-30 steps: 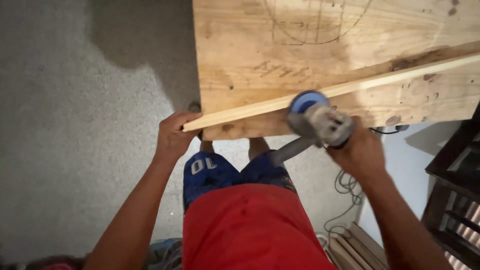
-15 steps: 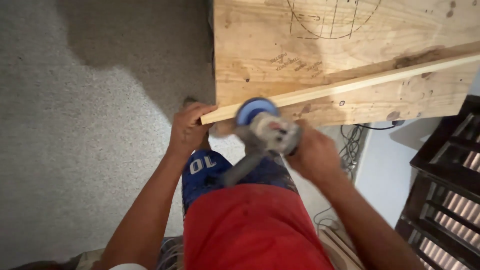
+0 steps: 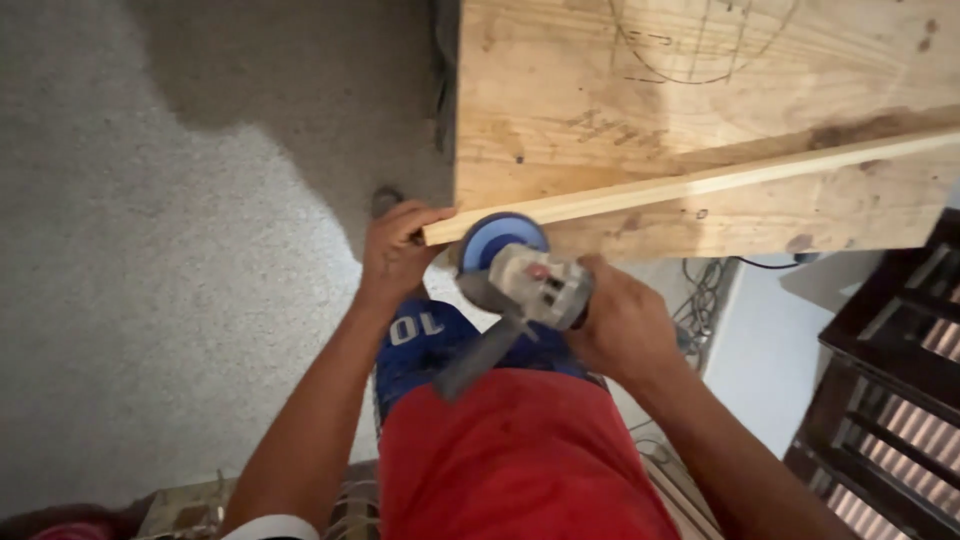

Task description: Sanding thin wooden strips using a handheld angle grinder with a sanding disc on a workbench.

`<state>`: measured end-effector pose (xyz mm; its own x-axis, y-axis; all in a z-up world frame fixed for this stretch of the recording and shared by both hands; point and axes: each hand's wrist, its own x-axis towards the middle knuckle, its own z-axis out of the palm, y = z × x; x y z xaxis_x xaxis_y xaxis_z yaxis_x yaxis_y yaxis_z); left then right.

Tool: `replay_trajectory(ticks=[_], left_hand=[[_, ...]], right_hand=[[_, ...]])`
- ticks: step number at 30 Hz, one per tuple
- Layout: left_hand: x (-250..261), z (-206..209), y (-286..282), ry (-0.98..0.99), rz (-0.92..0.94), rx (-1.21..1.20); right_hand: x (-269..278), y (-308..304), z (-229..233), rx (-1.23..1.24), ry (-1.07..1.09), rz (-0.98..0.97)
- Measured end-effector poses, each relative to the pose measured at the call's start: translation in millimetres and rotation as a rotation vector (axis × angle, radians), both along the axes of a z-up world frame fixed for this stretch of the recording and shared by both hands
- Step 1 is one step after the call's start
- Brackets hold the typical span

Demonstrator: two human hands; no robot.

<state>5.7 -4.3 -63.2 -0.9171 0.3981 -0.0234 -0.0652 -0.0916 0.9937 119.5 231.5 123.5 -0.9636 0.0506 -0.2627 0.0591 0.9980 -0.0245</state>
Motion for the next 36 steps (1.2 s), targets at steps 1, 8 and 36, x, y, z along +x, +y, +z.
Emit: replay_trajectory(ticks=[1,8,36], left_hand=[[-1,1,2,0.002,-0.003,-0.003],[4,-4,-1,-0.060,0.011,0.083],[0,-13,-9,-0.028,-0.178,0.088]], right_hand=[[1,1,-2,-0.003,0.002,-0.003],[2,31,15,0.083,-0.259,-0.190],[-73,-24,36,0.143,-0.720,-0.219]])
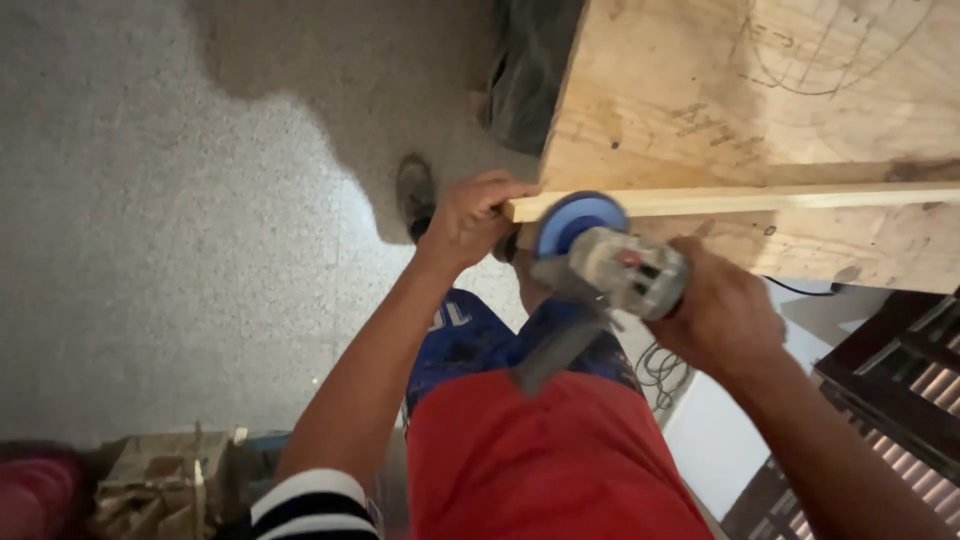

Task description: Sanding thin wooden strips using a handheld angle grinder with a sanding disc on a workbench.

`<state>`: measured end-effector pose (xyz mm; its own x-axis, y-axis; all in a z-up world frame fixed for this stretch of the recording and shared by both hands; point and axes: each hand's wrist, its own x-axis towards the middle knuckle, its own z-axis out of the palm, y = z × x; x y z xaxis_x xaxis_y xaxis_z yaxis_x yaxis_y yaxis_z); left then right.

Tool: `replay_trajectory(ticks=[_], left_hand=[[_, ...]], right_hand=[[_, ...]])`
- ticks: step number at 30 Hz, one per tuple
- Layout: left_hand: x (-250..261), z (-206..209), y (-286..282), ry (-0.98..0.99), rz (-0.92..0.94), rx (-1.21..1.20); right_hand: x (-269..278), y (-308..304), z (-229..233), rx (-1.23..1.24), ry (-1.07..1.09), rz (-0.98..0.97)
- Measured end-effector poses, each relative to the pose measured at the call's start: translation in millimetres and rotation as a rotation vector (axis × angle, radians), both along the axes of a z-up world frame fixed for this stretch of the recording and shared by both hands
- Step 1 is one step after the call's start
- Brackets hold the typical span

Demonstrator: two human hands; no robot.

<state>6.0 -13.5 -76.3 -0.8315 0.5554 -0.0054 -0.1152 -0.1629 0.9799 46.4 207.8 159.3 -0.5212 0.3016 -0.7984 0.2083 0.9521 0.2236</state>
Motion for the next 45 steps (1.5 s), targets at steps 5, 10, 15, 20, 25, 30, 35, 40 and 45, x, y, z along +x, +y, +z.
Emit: replay_trajectory(ticks=[5,10,15,20,25,30,35,40,45], left_hand=[[0,-3,0,0.052,-0.014,-0.025],[-4,8,-3,0.050,0.028,0.030],[-5,5,-2,0.064,-0.010,-0.019],[2,7,6,-0.031,0.121,0.129],[7,-4,10,0.017,0.203,0.061],[17,-8,13,0.011,0.209,0.051],[24,-19,20,-0.001,0.187,0.048],[23,-20,24,0.002,0.159,0.089],[27,-25,21,0.038,0.194,-0.076]], right_hand=[[-5,-15,-7,-0.113,0.100,0.012],[1,10,-5,0.028,-0.038,0.064],[-4,-9,-4,-0.072,0.054,0.099],[49,26,-40,-0.170,0.607,0.373],[72,57,-20,-0.086,0.560,0.340],[110,75,-9,0.081,0.528,0.211],[120,42,-11,0.026,0.518,0.006],[89,-1,-10,-0.119,0.524,-0.060],[70,-12,-19,-0.243,0.517,0.105]])
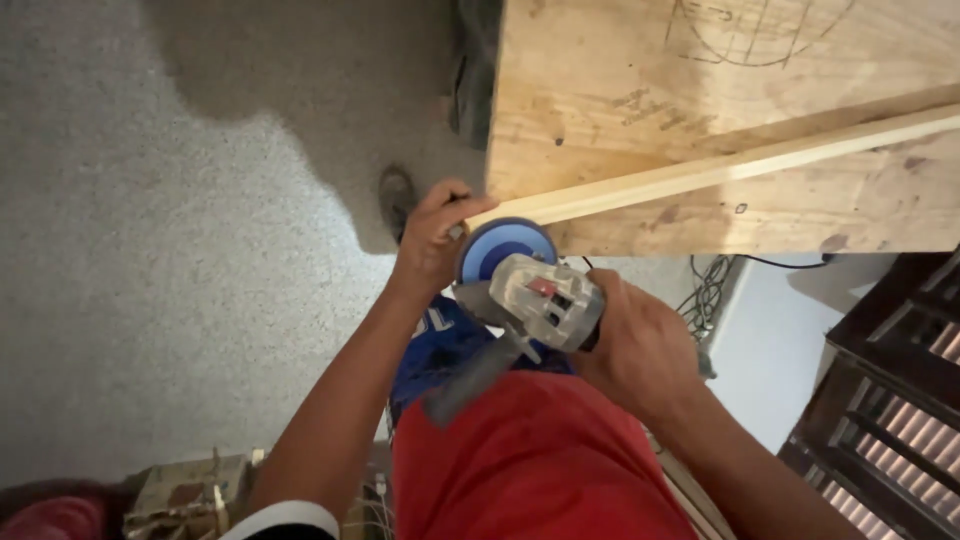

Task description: Sanding thin wooden strips using a handheld angle grinder with a sanding disc on a workbench.

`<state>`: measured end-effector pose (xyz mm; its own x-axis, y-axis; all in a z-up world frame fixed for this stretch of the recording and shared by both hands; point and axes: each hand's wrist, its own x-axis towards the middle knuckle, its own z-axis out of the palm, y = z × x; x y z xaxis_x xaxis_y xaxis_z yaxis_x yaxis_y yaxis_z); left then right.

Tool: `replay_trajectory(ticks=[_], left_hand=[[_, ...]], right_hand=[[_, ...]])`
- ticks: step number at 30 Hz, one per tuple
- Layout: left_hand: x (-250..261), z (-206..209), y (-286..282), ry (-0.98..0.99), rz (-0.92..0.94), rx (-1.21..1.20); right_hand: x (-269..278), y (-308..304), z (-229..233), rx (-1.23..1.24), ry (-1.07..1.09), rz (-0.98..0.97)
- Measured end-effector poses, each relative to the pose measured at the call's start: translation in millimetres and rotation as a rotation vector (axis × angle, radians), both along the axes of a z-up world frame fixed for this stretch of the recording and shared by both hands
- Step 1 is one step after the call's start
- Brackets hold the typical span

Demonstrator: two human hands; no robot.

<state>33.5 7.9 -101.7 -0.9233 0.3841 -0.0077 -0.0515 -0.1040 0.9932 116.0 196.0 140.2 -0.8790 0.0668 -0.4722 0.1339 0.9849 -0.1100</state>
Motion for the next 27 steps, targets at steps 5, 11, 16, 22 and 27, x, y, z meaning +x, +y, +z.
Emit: replay_trajectory(ticks=[5,11,16,22,27], left_hand=[[3,3,2,-0.094,-0.020,0.097],[-5,10,1,-0.028,-0.014,0.120],[-7,21,2,0.007,-0.015,0.108],[-9,31,-1,-0.019,0.025,0.183],[0,3,-8,-0.004,-0.134,-0.129]], right_hand=[[-7,5,2,0.021,0.024,0.094],[-26,-2,9,0.018,-0.135,-0.008],[-19,6,14,0.004,-0.101,-0.104],[-1,67,7,0.190,-0.158,-0.279],[22,151,5,0.218,-0.126,-0.390]])
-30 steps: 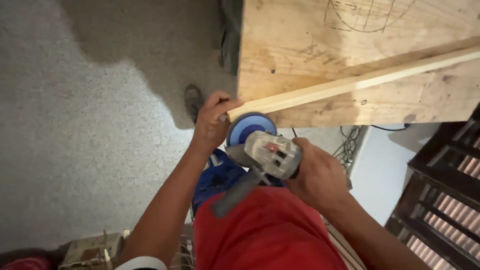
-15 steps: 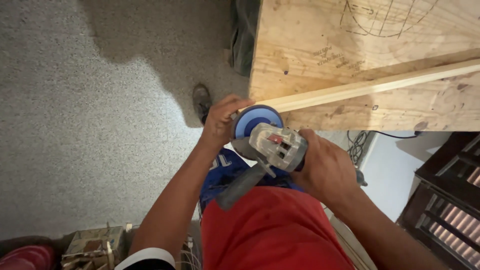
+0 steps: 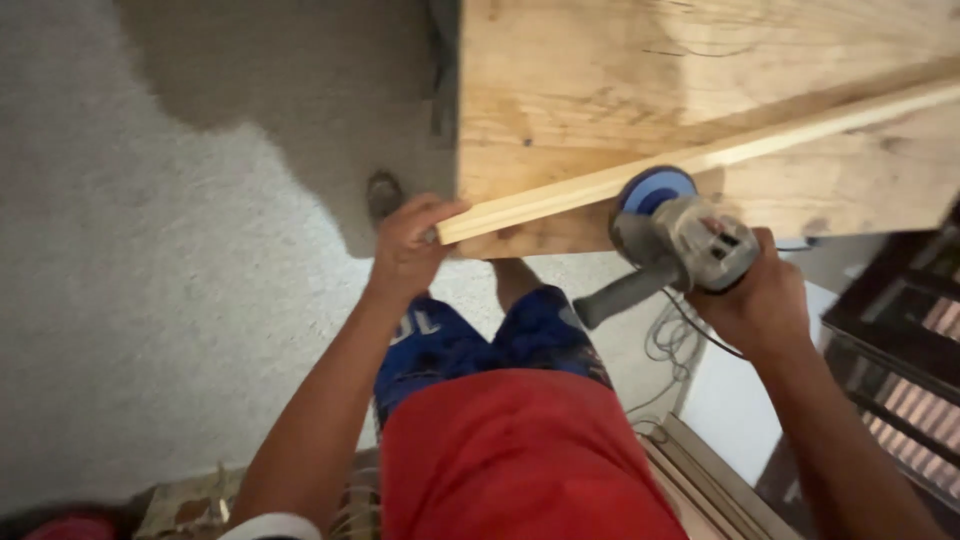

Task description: Sanding thin wooden strips using a handheld angle grinder with a sanding disc on a workbench.

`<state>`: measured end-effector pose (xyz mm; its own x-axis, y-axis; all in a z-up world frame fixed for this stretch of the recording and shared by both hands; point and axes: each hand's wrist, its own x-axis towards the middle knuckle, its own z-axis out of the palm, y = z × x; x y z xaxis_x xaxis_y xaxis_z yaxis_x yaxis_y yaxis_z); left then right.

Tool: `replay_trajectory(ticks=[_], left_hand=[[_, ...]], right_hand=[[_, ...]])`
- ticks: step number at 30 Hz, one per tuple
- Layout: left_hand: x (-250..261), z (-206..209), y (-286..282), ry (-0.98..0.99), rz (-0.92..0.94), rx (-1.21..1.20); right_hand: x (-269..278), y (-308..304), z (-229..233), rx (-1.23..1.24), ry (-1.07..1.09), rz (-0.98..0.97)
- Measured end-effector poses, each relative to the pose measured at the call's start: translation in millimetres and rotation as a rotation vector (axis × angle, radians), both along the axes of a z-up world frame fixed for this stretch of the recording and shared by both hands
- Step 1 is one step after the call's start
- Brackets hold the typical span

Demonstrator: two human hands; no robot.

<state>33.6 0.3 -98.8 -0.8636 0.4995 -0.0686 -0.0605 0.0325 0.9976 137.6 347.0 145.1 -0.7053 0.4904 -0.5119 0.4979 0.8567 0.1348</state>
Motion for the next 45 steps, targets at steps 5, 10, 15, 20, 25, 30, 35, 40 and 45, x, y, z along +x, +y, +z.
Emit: replay_trajectory(ticks=[5,10,15,20,25,30,35,40,45], left_hand=[[-8,19,3,0.026,0.078,0.084],[-14,20,5,0.061,0.092,0.138],[-16,29,-2,0.000,0.069,0.050],[-16,40,4,0.045,0.127,0.060],[-16,50,8,0.067,0.128,0.046],[-14,50,9,0.071,0.158,0.034],[-15,51,5,0.055,0.127,-0.024],[-16,46,9,0.125,0.114,-0.059],[-12,47,5,0.006,0.152,0.019]], right_hand=[[-8,-27,13,-0.007,-0.029,-0.184],[-5,-102,-13,-0.171,0.090,0.058],[9,-129,-57,-0.117,0.398,0.440],[3,-94,-25,-0.101,0.374,0.299],[16,-6,-15,0.011,0.189,0.082],[8,21,-5,0.101,-0.026,-0.091],[-7,-80,-17,-0.157,0.074,0.192],[-7,-89,-21,-0.191,0.334,0.439],[9,-8,-29,-0.072,0.138,0.085]])
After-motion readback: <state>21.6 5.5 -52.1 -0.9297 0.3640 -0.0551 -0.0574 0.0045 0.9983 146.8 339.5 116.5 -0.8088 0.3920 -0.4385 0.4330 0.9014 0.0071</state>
